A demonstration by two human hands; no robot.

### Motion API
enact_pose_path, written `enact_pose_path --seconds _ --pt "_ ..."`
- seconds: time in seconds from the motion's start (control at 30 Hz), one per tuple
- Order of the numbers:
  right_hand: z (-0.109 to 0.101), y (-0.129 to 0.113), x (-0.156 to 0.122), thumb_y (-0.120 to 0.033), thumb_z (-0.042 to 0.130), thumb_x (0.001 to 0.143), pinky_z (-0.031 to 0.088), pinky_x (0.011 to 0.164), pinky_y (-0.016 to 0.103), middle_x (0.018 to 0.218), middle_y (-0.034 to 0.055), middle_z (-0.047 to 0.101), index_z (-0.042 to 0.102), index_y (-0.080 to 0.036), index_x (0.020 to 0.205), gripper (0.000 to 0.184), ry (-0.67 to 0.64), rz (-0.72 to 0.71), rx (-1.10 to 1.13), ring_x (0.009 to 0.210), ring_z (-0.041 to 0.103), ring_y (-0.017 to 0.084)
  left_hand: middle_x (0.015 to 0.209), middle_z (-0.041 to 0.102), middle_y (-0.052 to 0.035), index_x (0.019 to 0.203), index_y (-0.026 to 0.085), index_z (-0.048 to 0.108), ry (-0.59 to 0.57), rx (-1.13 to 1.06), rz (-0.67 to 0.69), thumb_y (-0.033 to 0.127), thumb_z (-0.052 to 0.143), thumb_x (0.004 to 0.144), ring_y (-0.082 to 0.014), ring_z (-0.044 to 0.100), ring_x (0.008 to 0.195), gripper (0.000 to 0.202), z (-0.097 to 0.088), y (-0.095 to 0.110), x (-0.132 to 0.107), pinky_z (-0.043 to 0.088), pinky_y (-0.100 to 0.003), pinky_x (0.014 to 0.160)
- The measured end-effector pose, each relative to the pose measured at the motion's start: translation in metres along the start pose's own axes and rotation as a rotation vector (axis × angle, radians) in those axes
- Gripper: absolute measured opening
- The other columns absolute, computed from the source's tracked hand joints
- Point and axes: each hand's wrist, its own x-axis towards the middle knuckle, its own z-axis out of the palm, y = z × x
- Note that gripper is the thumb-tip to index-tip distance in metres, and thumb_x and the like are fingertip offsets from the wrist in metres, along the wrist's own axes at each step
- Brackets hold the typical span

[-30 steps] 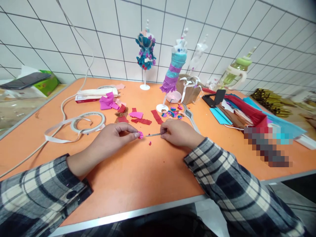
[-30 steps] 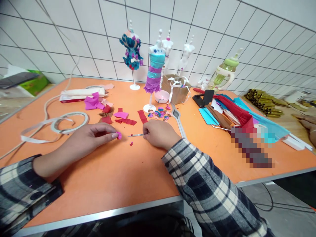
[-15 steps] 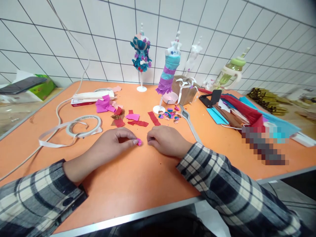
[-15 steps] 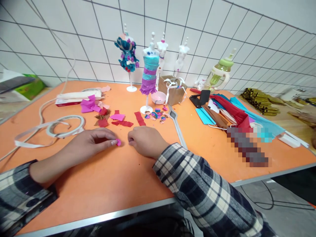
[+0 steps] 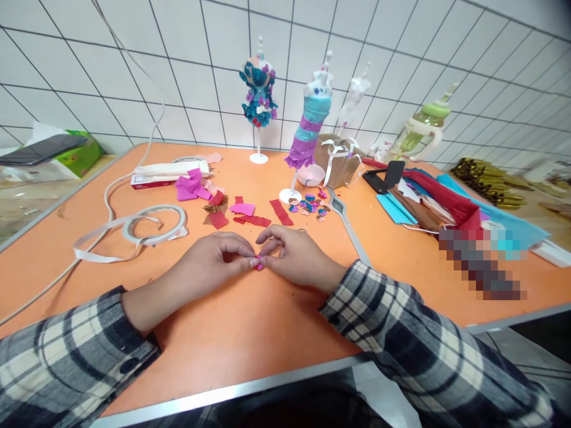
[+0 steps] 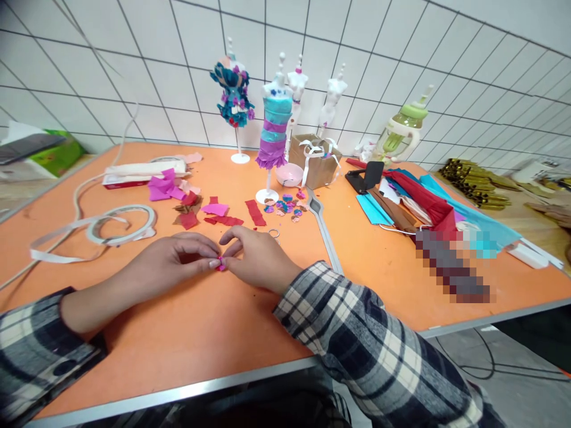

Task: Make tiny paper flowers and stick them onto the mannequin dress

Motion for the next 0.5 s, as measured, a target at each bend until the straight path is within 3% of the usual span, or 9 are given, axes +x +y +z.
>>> enact_pose_path --seconds 0.13,0.27,0.5 --pt "0.000 0.003 0.001 -0.009 0.064 0.084 0.052 0.075 0.025 0.083 -0.0013 0.079 0.060 -0.022 0.105 0.025 -0.071 0.050 0.080 0.083 0.076 0.015 0.088 0.082 -0.0044 0.075 0.028 0.082 -0.021 0.051 0.020 0.057 0.070 0.078 -0.0240 0.073 0.084 0.031 0.000 -0.002 0.000 0.055 -0.033 0.078" --pt "-0.010 0.000 0.000 -0.007 0.063 0.083 0.050 0.078 0.026 0.084 -0.0021 0.079 0.061 -0.022 0.108 0.029 -0.016 0.038 -0.132 0.087 0.075 0.015 0.100 0.082 -0.0053 0.095 0.028 0.083 0.025 0.135 0.046 0.062 0.072 0.079 -0.0270 0.074 0.091 0.039 -0.004 -0.005 0.000 0.055 -0.037 0.086" --pt "-0.010 0.004 0.000 -0.010 0.063 0.085 0.045 0.078 0.027 0.096 -0.0004 0.078 0.066 -0.021 0.119 0.036 -0.009 -0.049 -0.313 0.091 0.069 0.017 0.091 0.079 -0.0044 0.084 0.026 0.080 0.087 0.389 0.363 0.046 0.068 0.091 -0.0256 0.071 0.087 0.024 0.001 -0.006 -0.001 0.048 -0.041 0.082"
